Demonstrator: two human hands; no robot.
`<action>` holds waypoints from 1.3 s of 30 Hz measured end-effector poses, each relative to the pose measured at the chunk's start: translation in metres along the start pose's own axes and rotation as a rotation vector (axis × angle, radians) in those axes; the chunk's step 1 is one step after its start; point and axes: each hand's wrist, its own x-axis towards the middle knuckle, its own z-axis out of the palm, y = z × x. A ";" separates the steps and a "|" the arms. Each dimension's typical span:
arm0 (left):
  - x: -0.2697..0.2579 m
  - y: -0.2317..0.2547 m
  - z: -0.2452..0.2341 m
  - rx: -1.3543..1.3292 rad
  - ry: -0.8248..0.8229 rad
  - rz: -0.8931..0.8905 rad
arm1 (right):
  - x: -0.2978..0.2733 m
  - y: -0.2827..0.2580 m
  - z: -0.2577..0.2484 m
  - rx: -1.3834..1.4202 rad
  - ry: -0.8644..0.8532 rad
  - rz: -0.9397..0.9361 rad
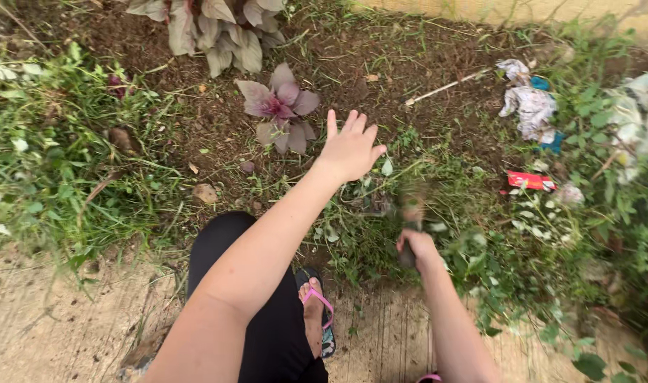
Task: The person uses a hoe to loosen soil and remove weeds from a garden bed. They repeatedly strike the ground near plants and pull out unwanted vegetation by hand, clearing the area around the desired plants.
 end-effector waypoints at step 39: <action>0.018 0.005 -0.025 0.007 0.089 -0.012 | -0.022 -0.090 -0.060 -0.228 0.189 0.111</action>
